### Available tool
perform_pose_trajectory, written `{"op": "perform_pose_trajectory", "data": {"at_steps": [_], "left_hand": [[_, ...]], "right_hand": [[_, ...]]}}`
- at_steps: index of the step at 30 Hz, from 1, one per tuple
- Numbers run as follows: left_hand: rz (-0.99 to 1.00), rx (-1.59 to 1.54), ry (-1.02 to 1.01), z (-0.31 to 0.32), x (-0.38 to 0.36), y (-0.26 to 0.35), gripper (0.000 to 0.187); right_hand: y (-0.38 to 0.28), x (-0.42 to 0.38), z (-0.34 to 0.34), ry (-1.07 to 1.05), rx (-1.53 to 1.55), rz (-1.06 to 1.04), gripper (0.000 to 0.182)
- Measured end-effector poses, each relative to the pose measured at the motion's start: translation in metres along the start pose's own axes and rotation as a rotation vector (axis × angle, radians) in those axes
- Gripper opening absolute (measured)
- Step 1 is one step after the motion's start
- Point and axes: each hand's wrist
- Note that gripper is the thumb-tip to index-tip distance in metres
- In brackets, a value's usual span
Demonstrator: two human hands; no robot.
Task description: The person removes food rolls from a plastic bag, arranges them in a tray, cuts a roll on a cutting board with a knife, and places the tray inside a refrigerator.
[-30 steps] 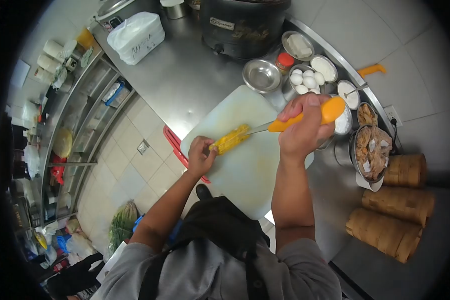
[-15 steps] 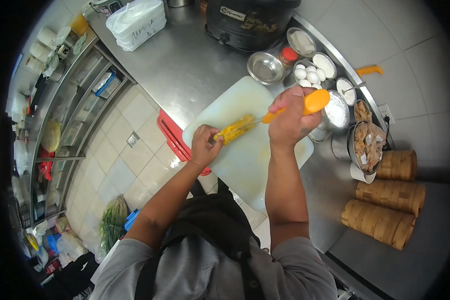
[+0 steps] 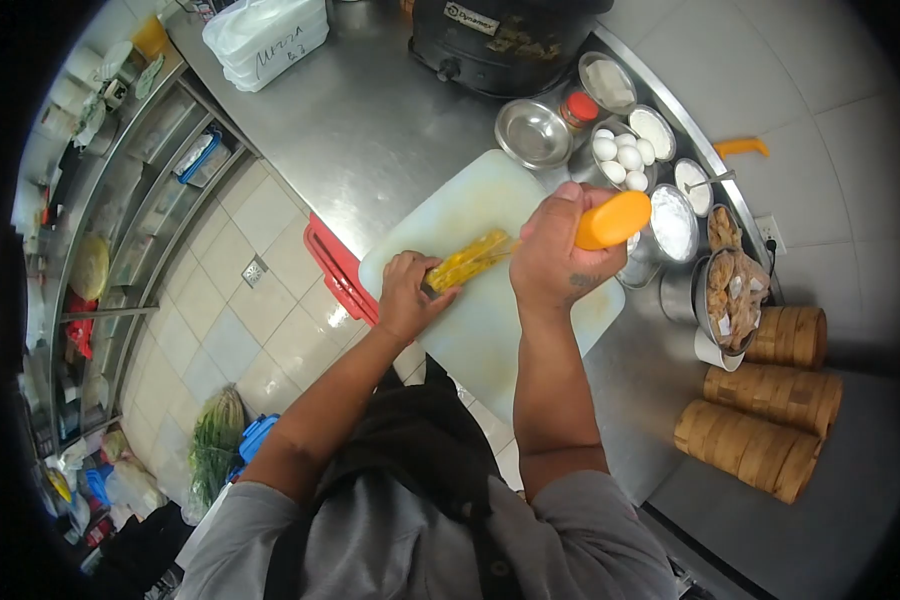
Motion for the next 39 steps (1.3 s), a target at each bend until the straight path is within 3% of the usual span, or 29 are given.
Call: {"op": "perform_pose_trajectory", "data": {"at_steps": [11,17,22,29,31,33,35,39], "left_hand": [[-0.014,0.012,-0.017,0.005,-0.002,-0.004,0.053],[-0.016,0.017,-0.032,0.01,-0.005,-0.009,0.052],[-0.016,0.037,-0.064,0.004,-0.002,-0.002,0.05],[-0.026,0.072,-0.084,0.005,0.002,0.002,0.048],[-0.045,0.083,-0.094,0.007,0.005,0.002,0.048],[-0.06,0.094,-0.1,0.007,-0.004,0.004,0.048],[-0.014,0.096,-0.078,0.01,0.001,0.002,0.048],[-0.059,0.091,-0.102,0.007,0.009,0.01,0.045]], "right_hand": [[0.019,0.0,-0.01,-0.066,-0.013,-0.168,0.012],[0.061,-0.015,-0.011,-0.144,0.222,-0.208,0.008],[0.046,-0.006,-0.019,-0.258,0.112,-0.129,0.009],[0.015,0.012,-0.023,-0.184,0.157,0.159,0.013],[0.008,0.028,-0.037,-0.203,0.046,-0.196,0.015],[-0.056,0.046,-0.045,-0.303,0.334,-0.395,0.014],[-0.097,0.093,-0.069,-0.249,0.346,-0.38,0.01],[-0.139,0.18,-0.073,0.142,0.251,-0.481,0.014]]}}
Point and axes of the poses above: each hand's wrist, its own x-axis towards the middle knuckle, its own z-axis out of the palm, y = z × x, and after that the axes turned 12 degrees about z, right-handed
